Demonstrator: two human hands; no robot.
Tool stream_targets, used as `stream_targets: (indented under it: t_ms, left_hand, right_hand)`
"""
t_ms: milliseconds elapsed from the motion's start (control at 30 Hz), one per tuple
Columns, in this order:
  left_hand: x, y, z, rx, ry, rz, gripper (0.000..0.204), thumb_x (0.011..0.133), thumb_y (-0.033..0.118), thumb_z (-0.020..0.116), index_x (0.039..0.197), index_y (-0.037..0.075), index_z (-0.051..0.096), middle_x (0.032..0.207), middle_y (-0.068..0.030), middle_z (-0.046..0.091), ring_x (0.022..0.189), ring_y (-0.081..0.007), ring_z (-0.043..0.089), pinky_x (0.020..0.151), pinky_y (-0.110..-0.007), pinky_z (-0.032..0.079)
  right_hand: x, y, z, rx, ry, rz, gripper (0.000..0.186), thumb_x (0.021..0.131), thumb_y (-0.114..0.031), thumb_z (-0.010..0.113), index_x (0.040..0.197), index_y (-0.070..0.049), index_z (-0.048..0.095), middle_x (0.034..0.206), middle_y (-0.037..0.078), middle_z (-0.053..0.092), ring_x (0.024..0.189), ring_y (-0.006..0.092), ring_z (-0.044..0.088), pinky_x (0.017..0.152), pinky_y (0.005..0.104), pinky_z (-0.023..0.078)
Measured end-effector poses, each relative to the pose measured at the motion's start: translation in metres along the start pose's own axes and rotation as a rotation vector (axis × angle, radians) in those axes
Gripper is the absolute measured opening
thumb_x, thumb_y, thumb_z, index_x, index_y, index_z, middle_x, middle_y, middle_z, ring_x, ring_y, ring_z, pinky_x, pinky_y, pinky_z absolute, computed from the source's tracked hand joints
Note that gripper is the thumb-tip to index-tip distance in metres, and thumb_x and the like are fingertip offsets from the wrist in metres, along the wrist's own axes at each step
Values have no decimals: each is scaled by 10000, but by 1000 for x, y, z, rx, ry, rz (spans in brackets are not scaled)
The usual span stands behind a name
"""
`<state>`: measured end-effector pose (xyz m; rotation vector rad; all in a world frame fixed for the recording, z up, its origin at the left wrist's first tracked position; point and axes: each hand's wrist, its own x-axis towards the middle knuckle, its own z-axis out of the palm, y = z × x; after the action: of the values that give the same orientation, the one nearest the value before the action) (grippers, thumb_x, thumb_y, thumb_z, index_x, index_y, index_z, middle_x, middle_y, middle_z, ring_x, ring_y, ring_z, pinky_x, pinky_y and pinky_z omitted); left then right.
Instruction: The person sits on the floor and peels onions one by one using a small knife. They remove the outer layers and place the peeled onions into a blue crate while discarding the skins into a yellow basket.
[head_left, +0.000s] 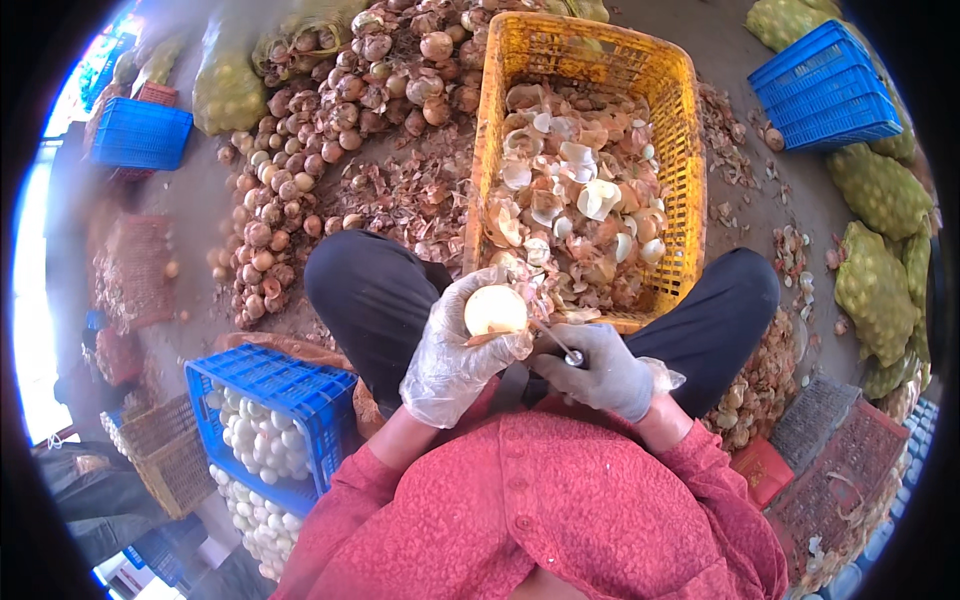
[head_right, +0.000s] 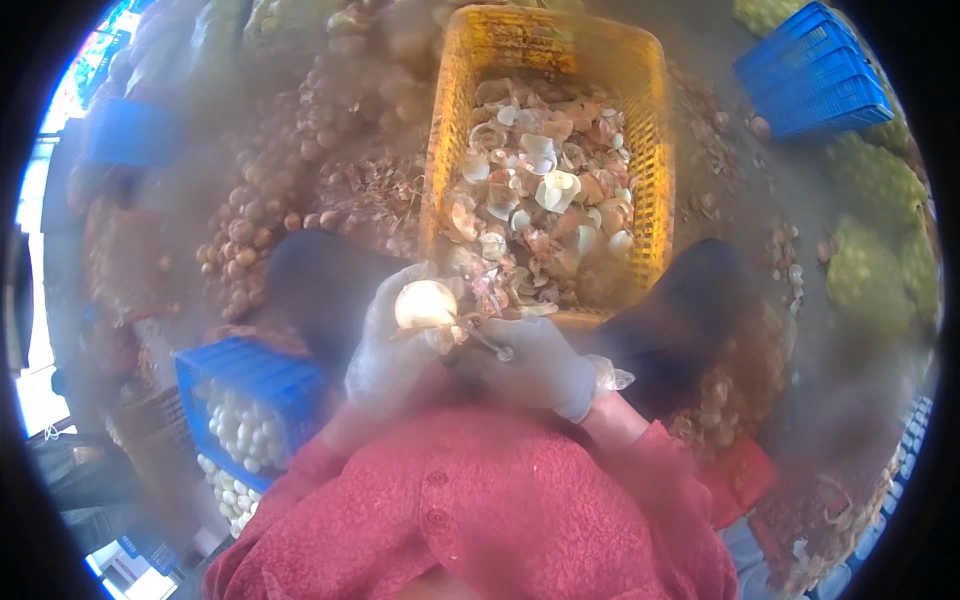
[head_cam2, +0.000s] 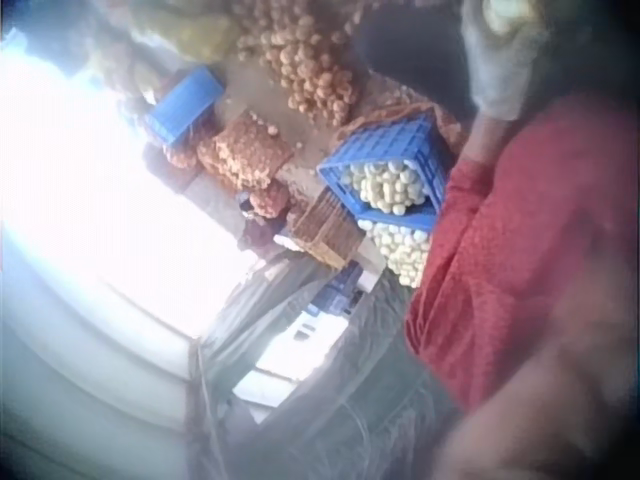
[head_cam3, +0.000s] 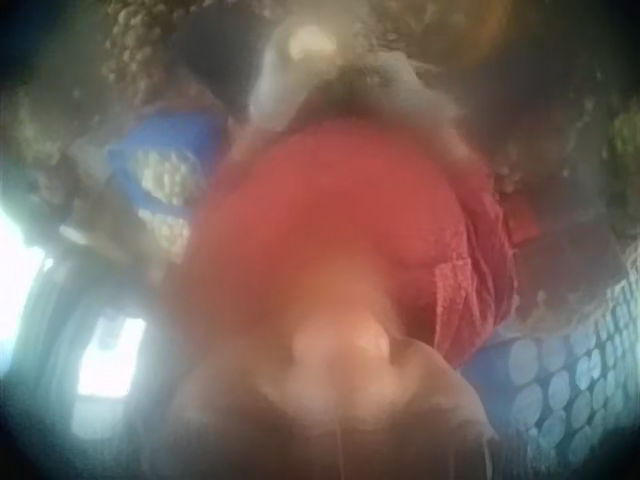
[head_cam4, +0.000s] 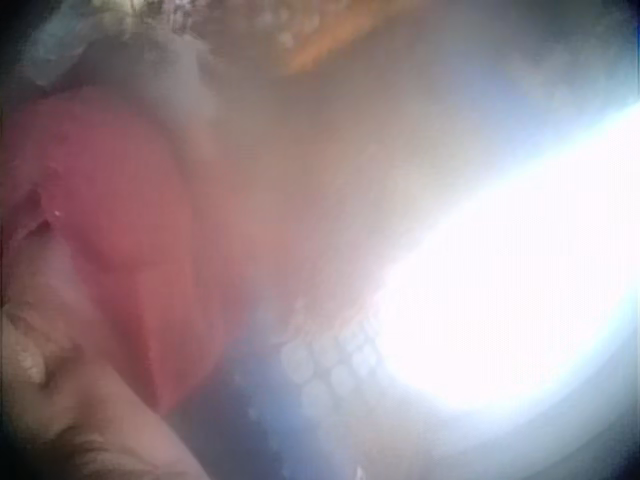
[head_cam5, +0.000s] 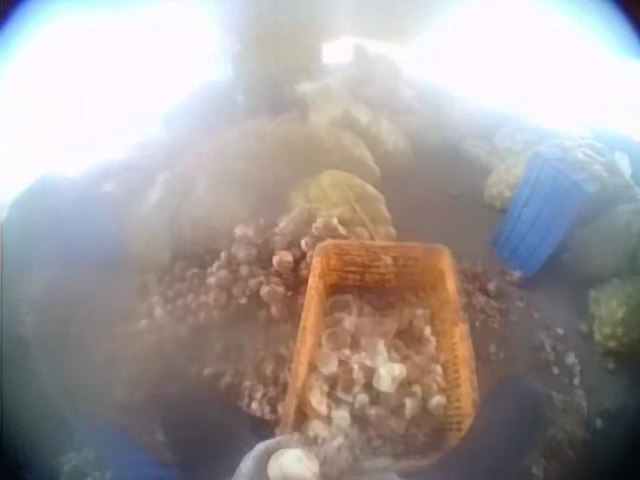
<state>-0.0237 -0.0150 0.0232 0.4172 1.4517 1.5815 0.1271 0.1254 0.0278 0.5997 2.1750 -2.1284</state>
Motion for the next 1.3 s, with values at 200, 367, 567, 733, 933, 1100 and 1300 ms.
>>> stream_targets:
  t_ms: [200,367,567,733,933,1100,1300]
  left_hand:
    - [16,0,10,-364,114,-53,679,862,135,795,1411,21,411,1167,-81,624,1017,-141,627,869,-293,548]
    - [25,1,12,-398,219,-42,635,889,119,743,1417,37,401,1182,-84,614,1010,-146,626,858,-289,547]
    - [26,-1,24,-357,274,-5,585,920,99,681,1424,56,389,1201,-88,602,1000,-151,624,846,-285,544]
    - [19,4,28,-316,255,17,545,946,82,629,1431,72,378,1216,-92,592,993,-156,623,835,-281,542]
    - [20,9,16,-142,104,121,673,857,56,784,1414,69,407,1231,-123,595,1007,-226,672,840,-342,600]
    - [21,3,15,-67,-61,122,701,854,122,811,1444,23,446,1371,-136,528,1243,-240,552,1017,-341,505]
    - [12,6,20,-424,57,-129,590,949,80,692,1464,26,409,1379,-143,555,1225,-238,576,1024,-373,495]
  right_hand:
    - [-4,14,7,-37,69,-72,109,955,-76,624,993,-15,706,698,39,663,584,97,632,531,252,481]
    - [9,10,8,-240,191,-222,85,913,-53,660,977,-17,702,735,97,668,606,181,653,590,308,507]
    - [28,22,25,-273,416,-277,69,909,-49,674,969,-15,675,691,112,633,583,210,641,556,320,493]
    - [26,29,45,253,396,-5,97,961,-111,633,983,-22,663,643,61,625,513,144,592,474,273,439]
    - [31,34,7,755,373,183,346,982,-250,561,1217,2,591,729,26,632,517,78,567,429,204,413]
    - [47,13,19,402,504,-223,349,958,-185,598,1242,16,570,907,40,679,619,78,620,452,202,464]
    - [34,3,13,-7,540,-370,137,948,-82,649,1039,20,635,852,55,661,660,72,646,561,206,495]
